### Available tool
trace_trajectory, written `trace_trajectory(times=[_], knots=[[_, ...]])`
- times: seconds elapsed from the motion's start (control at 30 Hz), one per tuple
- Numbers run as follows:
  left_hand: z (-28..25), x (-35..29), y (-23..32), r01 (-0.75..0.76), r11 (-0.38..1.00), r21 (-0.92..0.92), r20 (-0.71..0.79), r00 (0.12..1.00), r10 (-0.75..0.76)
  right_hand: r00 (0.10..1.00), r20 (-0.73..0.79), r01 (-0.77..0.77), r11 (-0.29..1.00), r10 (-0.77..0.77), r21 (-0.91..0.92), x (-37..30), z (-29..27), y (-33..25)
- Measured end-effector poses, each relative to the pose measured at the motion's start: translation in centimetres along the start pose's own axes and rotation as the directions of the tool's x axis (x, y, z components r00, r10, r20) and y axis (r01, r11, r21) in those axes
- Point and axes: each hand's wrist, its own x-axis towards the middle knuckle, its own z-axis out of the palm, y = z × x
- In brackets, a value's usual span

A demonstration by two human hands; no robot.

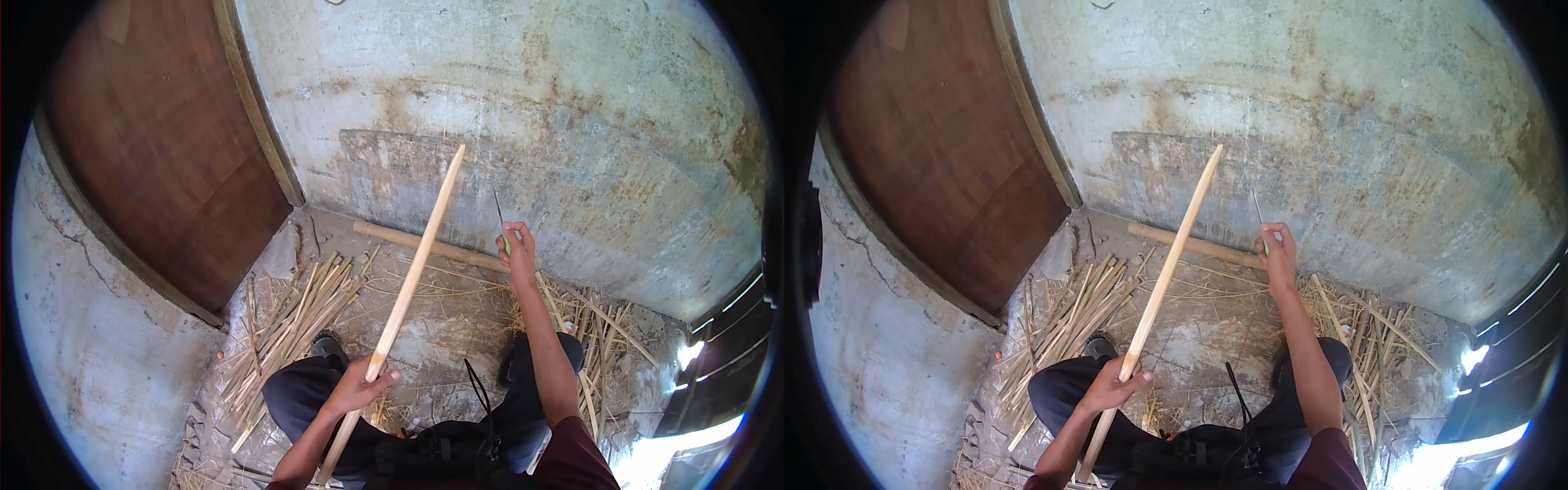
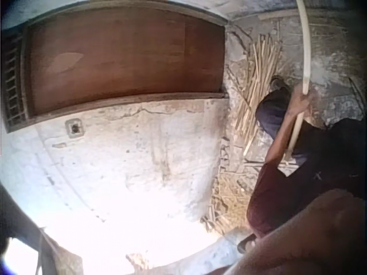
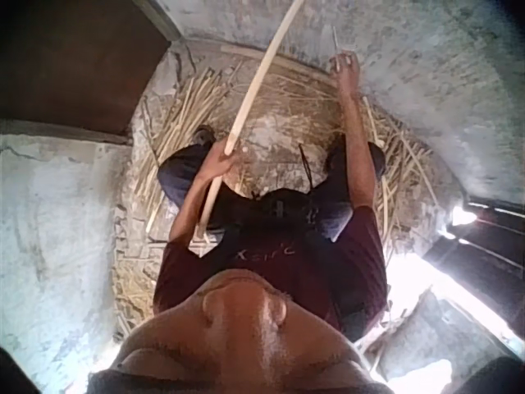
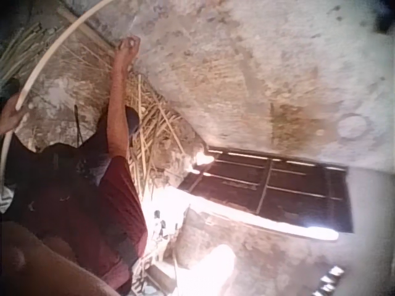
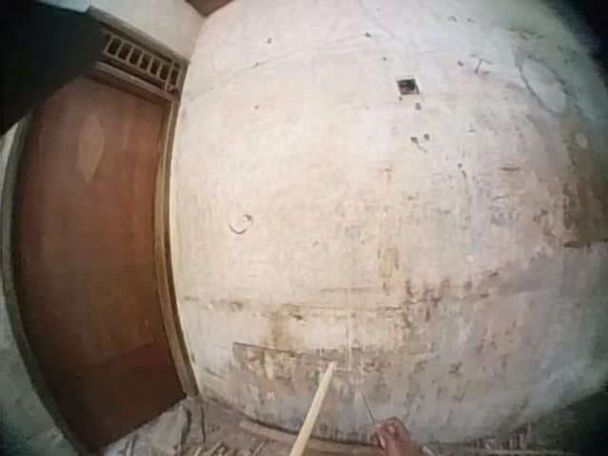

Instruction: The person whittles a thin strip of bamboo with a knife while sitting on the floor.

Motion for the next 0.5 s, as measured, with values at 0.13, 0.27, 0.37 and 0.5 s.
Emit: trace_trajectory(times=[0.13, 0.27, 0.37, 0.5], knots=[[-0.5, 0.4, 2.6, 0.141, 0.982, -0.13, 0.083, 0.988, -0.131, 0.996, 0.08, -0.038, 0.996, 0.031, 0.08, -1.9, 0.6, -1.5], [0.2, 0.8, 4.1, 0.315, 0.852, -0.419, 0.307, 0.932, -0.194, 0.985, 0.169, -0.032, 0.997, 0.019, 0.076, -4.5, 1.9, -2.4], [0.6, 1.5, 5.9, 0.389, 0.769, -0.508, 0.393, 0.899, -0.195, 0.983, 0.183, -0.027, 0.996, 0.01, 0.086, -5.6, 2.5, -2.4], [1.9, 2.8, 7.0, 0.4, 0.746, -0.532, 0.408, 0.893, -0.188, 0.989, 0.147, -0.02, 0.989, -0.001, 0.143, -6.4, 2.0, -2.8]])
